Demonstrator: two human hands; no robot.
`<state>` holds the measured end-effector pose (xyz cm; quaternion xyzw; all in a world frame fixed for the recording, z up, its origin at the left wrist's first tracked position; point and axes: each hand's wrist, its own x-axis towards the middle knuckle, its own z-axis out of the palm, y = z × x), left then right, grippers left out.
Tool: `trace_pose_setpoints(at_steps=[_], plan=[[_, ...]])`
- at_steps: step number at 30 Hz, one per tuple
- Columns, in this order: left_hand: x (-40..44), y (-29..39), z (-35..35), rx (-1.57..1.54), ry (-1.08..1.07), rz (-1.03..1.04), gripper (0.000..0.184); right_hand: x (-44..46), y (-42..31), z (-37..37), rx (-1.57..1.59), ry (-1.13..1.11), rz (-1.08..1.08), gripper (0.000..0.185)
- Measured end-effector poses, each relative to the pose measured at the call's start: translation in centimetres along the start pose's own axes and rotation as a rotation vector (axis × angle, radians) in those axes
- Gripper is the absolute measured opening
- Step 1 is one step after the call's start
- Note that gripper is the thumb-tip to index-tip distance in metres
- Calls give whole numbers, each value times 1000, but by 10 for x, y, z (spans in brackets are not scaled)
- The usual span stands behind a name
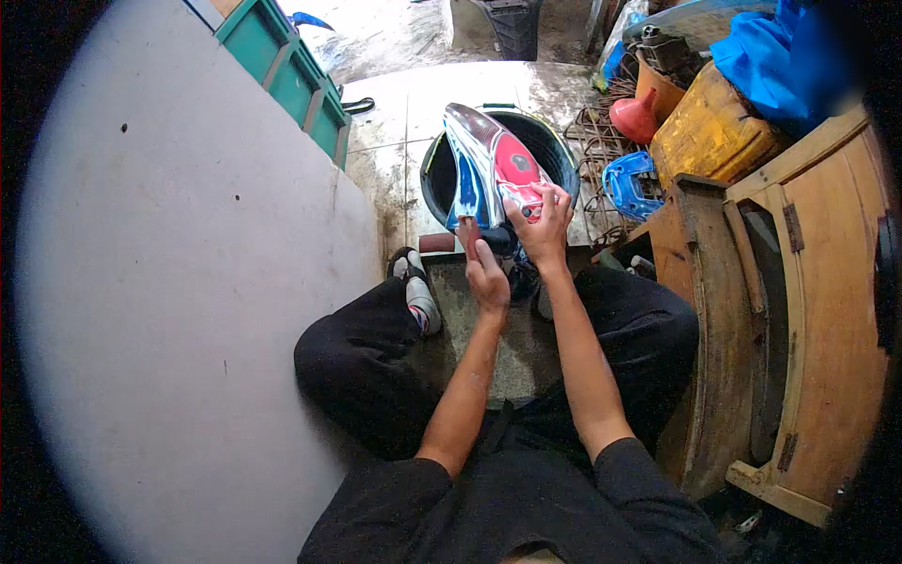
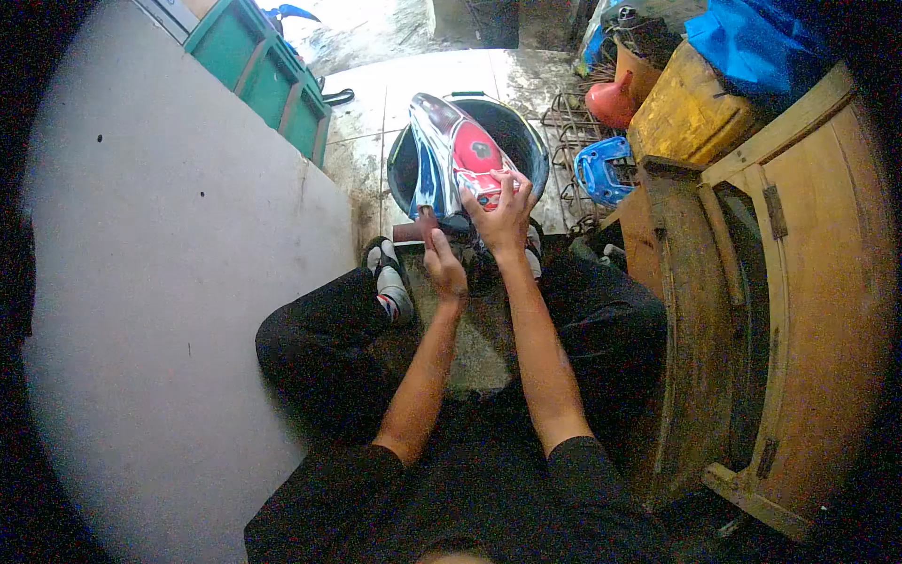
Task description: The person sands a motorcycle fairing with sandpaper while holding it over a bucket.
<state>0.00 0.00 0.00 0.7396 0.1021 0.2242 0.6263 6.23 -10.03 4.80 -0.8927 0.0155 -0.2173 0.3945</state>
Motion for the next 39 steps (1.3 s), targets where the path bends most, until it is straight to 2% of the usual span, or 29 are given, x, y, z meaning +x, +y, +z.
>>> trace_pose_setpoints(at_steps=[2, 3, 5, 7, 9, 10, 11, 13, 15, 17, 21, 22, 23, 26, 29, 31, 33, 35, 36, 39], plan=[[11, -3, -4, -417, 37, -137, 54, 1, -2, -3, 28, 13, 5, 69], [36, 3, -20, -418, 61, -264, 53, 6, -8, 10, 50, 36, -4, 69], [52, 19, -27, -734, 133, -532, 54, 7, -6, 6, 17, 21, 7, 68], [53, 9, -19, -673, 139, -523, 55, 10, -5, 6, 14, 31, -7, 68], [36, 0, -1, -178, -16, -170, 51, 9, -3, 7, 10, 44, -13, 68], [23, 23, 4, -137, 22, -23, 49, 8, -4, 7, 11, 38, -13, 68], [22, 25, 2, -137, 24, -28, 49, 7, -4, 7, 18, 41, -16, 68], [20, 30, -4, -63, -26, 108, 48, 3, -4, 5, 22, 39, -17, 67], [37, 17, -12, -165, -6, 47, 47, 2, -5, 3, -18, 18, -13, 66], [50, -23, -21, -78, 83, -251, 47, 0, -2, 4, -11, 32, -16, 66], [30, 19, -10, -73, 29, -148, 47, 0, 1, 5, -17, 52, -39, 66], [22, 30, -8, 50, -14, -2, 47, 0, 0, 4, -17, 45, -39, 66], [17, 40, -7, 15, -73, 116, 47, 1, 0, 3, -11, 44, -35, 67], [26, 48, -11, 29, -127, 128, 46, 0, -1, 3, -9, 37, -33, 67], [46, -13, -11, 23, 126, -153, 46, -1, -1, 2, -16, 44, -38, 67], [49, -9, -22, 171, 60, -147, 47, 1, 0, 2, -18, 49, -46, 66], [35, 8, -12, 124, 73, -120, 47, 0, 2, 4, -29, 40, -58, 62], [19, 46, -7, 30, -58, 148, 46, 0, 0, 4, -20, 25, -33, 65], [18, 56, -7, 43, -70, 201, 44, 0, 0, 3, -3, 33, -28, 65], [34, 12, -4, -58, 20, 124, 43, -1, 2, 6, -7, 48, -33, 67]])
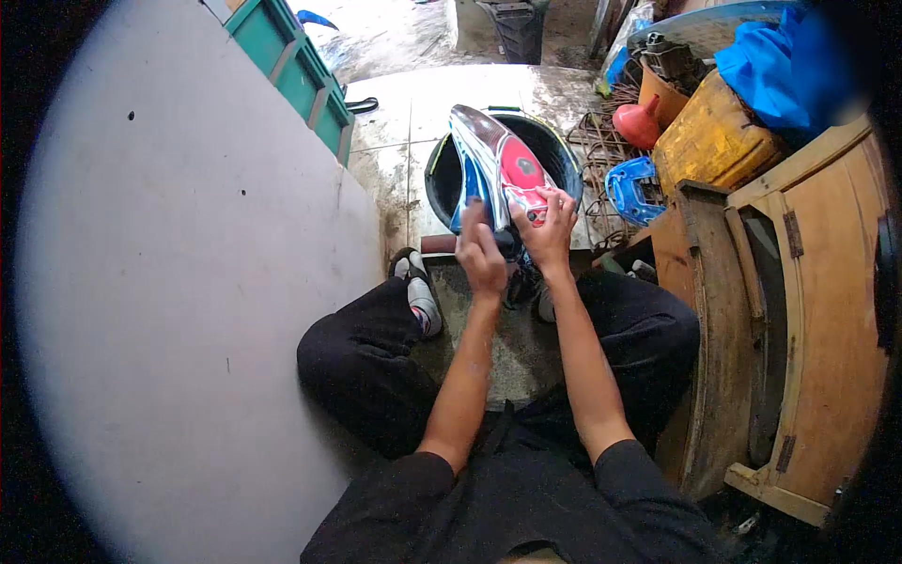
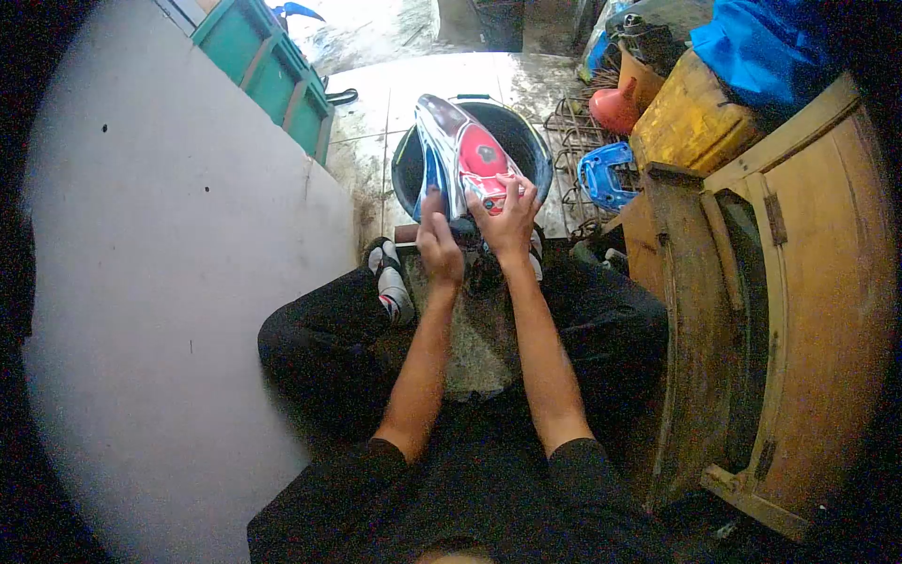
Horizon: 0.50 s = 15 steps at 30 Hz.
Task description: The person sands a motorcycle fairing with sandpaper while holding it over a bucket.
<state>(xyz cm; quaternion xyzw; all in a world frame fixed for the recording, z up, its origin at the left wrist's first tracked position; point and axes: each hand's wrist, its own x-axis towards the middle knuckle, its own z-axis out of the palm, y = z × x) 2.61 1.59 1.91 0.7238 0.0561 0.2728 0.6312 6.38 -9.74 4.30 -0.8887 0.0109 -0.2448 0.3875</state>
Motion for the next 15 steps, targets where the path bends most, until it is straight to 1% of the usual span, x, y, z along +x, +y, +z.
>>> trace_pose_setpoints(at_steps=[1, 2, 4, 6, 8, 9, 10, 12, 14, 15], plan=[[4, -8, -3, 38, 80, -130, 44, -1, 0, -1, -7, -3, 2, 67], [8, -22, -9, 24, 121, -327, 46, -1, -1, -2, -15, -3, 4, 67], [12, -22, -15, 197, 97, -261, 48, 1, 1, -2, -13, 2, 13, 68], [-1, -7, -6, 156, 89, -245, 47, 2, 2, -1, -4, -19, 14, 68], [-13, 30, 2, 86, -47, 54, 45, 1, 0, -1, -6, -26, 23, 67], [-15, 42, 2, 149, -106, 110, 43, 1, 1, -1, -9, -15, 11, 67], [-16, 44, 2, 225, -120, 103, 42, 0, 1, -1, -14, -2, -1, 66], [-8, 31, 0, 232, -47, 76, 42, 0, -1, -2, 0, -4, 4, 66], [2, -10, -1, 161, 115, -179, 44, 0, -4, -5, -18, -18, 35, 66], [10, -6, -13, 262, 63, -401, 46, 0, -6, -5, 3, -3, 33, 67]])
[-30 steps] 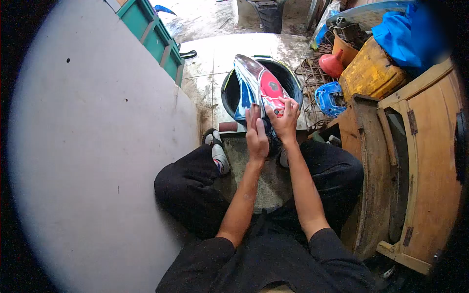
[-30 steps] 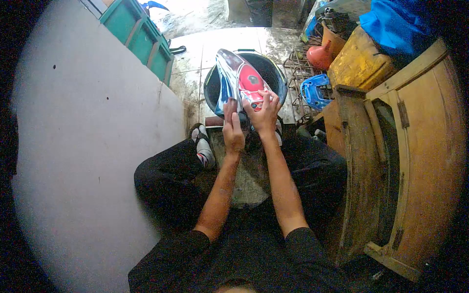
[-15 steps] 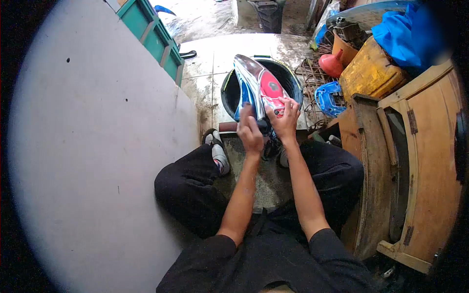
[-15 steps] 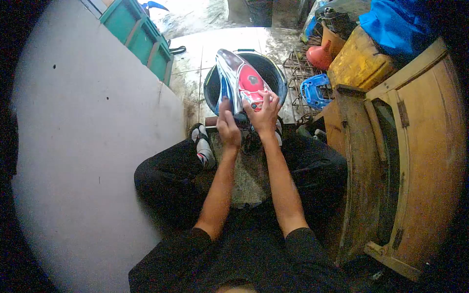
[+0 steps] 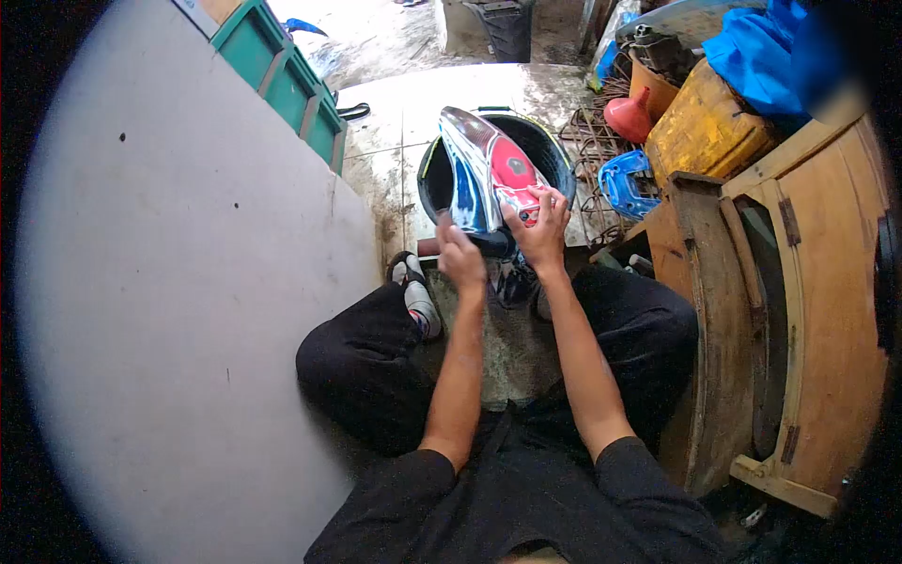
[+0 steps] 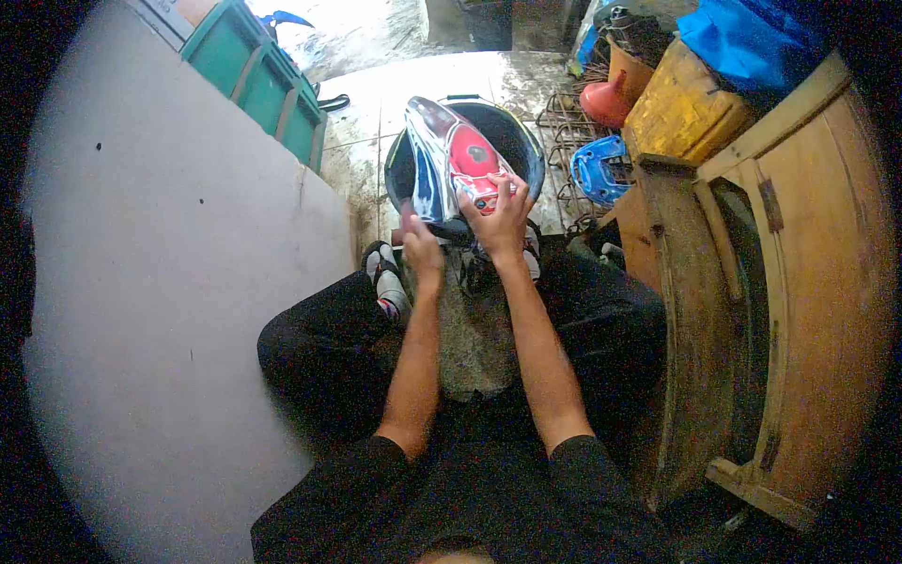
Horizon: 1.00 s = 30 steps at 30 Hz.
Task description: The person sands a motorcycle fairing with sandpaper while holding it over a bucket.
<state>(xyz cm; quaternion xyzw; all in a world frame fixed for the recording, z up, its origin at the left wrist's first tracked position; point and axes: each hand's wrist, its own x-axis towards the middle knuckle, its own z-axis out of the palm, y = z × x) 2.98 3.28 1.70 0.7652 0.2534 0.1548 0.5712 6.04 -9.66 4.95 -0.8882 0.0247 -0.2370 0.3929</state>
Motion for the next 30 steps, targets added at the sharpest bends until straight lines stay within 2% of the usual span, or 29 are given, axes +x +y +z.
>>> trace_pose_setpoints(at_steps=[1, 3, 6, 7, 9, 11, 12, 13, 15, 18, 19, 21, 22, 24, 25, 27, 29, 30], plan=[[8, -3, -2, 82, 60, 148, 48, 1, 0, -1, -6, 8, 2, 67], [-3, 11, -6, 145, -8, 101, 46, 3, 1, -1, -14, -22, -20, 68], [-32, 39, -1, -95, -124, 401, 43, 1, 4, 3, 4, -14, -14, 67], [-36, 43, 1, -48, -132, 495, 44, 1, 4, 4, 7, -3, -8, 67], [-28, 45, -7, 34, -119, 522, 43, 0, 4, 3, -4, 8, -23, 66], [-6, 17, -1, 49, -34, 295, 44, 0, -3, -3, 6, -10, -1, 66], [4, 6, -5, 143, -51, 39, 46, 1, -3, -4, 12, -14, -1, 66], [10, 2, -11, 175, -74, -29, 50, 0, -3, -4, 10, -9, -2, 66], [14, -5, -10, 214, -71, 62, 48, 0, -1, -1, 5, 6, -20, 67], [-25, 42, -5, -25, -151, 226, 44, 1, 6, 3, -17, 17, -45, 68], [-38, 51, -2, -42, -131, 374, 44, 0, 4, 2, -31, 18, -41, 68], [-39, 55, -3, 39, -149, 518, 44, -1, 1, 0, -19, -3, -35, 64], [-32, 47, -1, 40, -147, 521, 44, -1, 0, -1, -18, -7, -36, 64], [-10, 22, 1, -74, -96, 297, 45, -1, -3, -4, -37, -14, -15, 64], [4, 1, 1, 62, -22, 220, 47, -1, -2, -4, -49, -17, -26, 65], [23, -20, -11, 134, -103, 73, 50, -1, -4, -4, -28, -19, -11, 65], [16, -9, -13, 81, -179, -3, 51, -1, -2, -3, -10, -7, -22, 63], [-1, 11, -12, 135, -176, 52, 51, 0, 1, -1, -12, -4, -27, 64]])
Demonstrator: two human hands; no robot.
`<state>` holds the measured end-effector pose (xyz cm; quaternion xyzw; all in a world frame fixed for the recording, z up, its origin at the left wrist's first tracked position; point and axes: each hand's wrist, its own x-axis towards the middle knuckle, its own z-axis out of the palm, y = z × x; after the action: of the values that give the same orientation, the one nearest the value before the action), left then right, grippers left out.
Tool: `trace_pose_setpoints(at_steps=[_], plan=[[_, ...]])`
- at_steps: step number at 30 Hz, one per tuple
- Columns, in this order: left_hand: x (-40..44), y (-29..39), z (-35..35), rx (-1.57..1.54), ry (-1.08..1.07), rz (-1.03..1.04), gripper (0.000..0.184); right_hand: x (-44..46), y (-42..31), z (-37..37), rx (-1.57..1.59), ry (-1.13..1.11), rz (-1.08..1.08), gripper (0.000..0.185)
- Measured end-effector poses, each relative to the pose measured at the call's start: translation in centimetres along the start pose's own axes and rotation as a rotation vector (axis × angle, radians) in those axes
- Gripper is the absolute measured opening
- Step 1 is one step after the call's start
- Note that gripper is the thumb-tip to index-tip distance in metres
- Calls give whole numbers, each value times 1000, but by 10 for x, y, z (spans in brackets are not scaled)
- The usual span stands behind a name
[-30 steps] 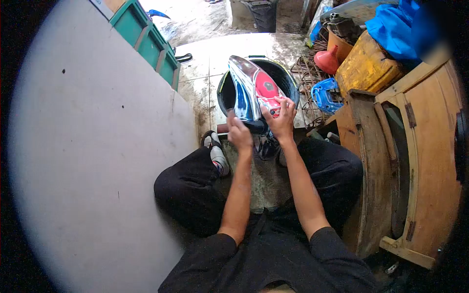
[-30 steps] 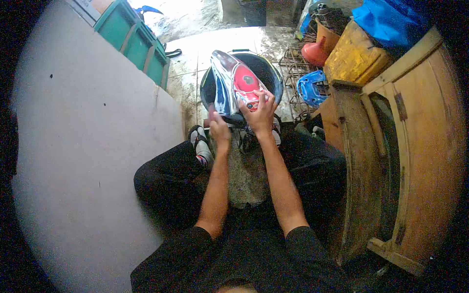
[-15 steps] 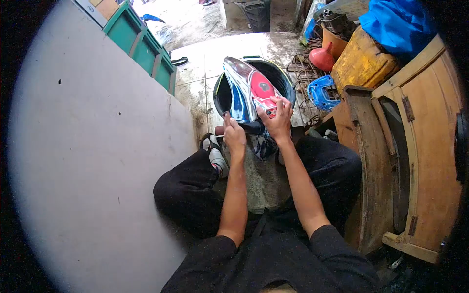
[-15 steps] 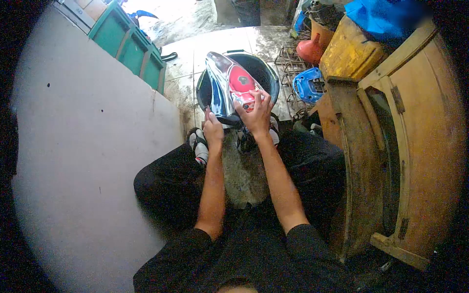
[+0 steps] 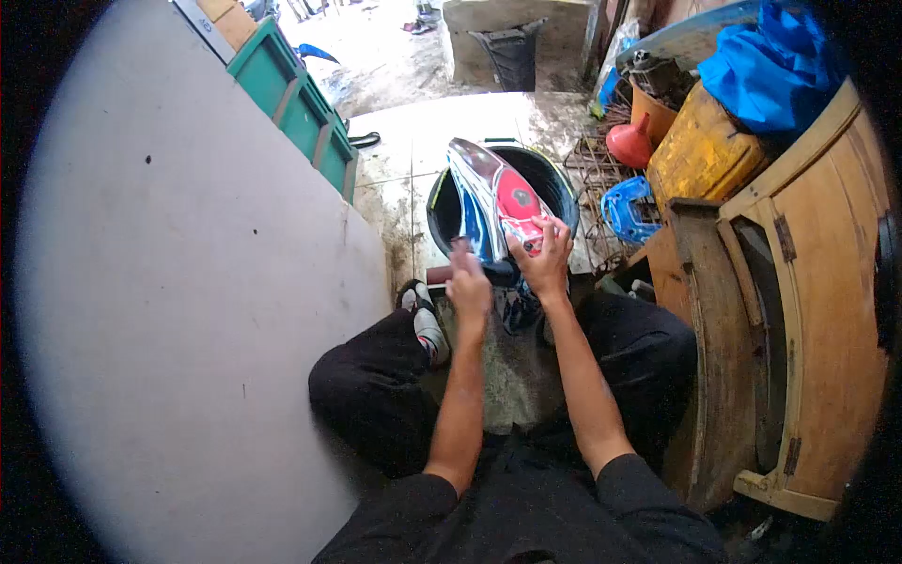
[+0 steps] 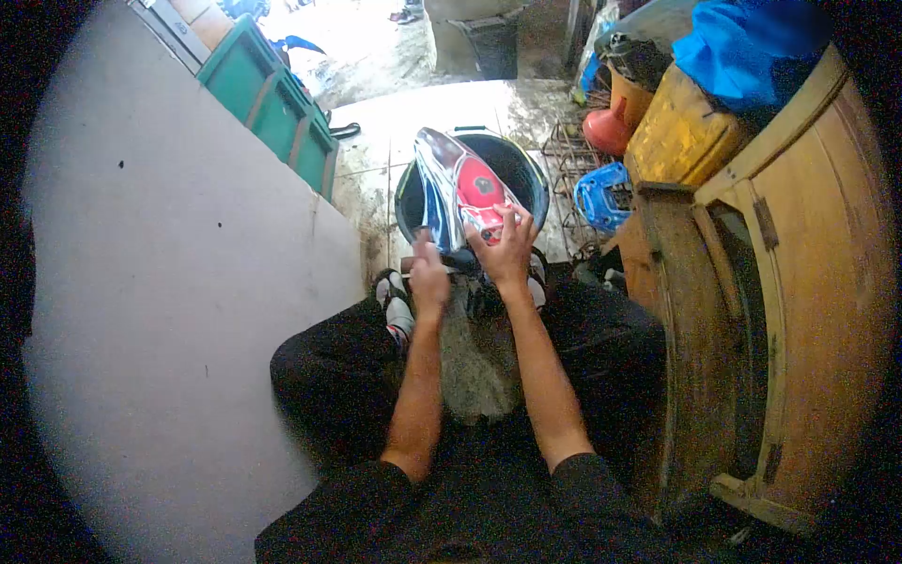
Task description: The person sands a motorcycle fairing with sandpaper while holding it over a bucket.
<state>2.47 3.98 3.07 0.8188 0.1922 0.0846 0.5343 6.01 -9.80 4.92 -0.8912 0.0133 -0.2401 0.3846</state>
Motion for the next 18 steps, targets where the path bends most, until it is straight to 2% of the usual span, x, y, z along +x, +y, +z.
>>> trace_pose_setpoints(at_steps=[1, 3, 7, 9, 11, 13, 14, 17, 18], plan=[[-12, 10, 5, -44, 10, 180, 49, 1, 3, 3, -2, -2, -4, 65], [-35, 38, 5, -18, -1, 377, 48, 1, 4, 3, 10, 5, -12, 65], [-17, 29, 6, -3, 134, 261, 49, -1, 2, 2, 0, 3, -17, 66], [3, -4, 5, 63, 139, 16, 50, -1, 1, 1, 10, 20, -10, 66], [11, -19, -2, -44, 92, -33, 51, -1, 8, 4, 17, -12, -20, 66], [-3, 3, 0, -85, 62, -10, 50, 0, 6, 4, 33, 3, -29, 66], [-15, 13, 6, -79, 92, 182, 48, 0, 5, 4, 12, 12, -25, 66], [-33, 36, 11, -18, 56, 416, 44, -1, 6, 7, 14, 14, -25, 66], [-32, 40, 7, 51, 79, 432, 43, -1, 6, 7, 1, 8, -16, 66]])
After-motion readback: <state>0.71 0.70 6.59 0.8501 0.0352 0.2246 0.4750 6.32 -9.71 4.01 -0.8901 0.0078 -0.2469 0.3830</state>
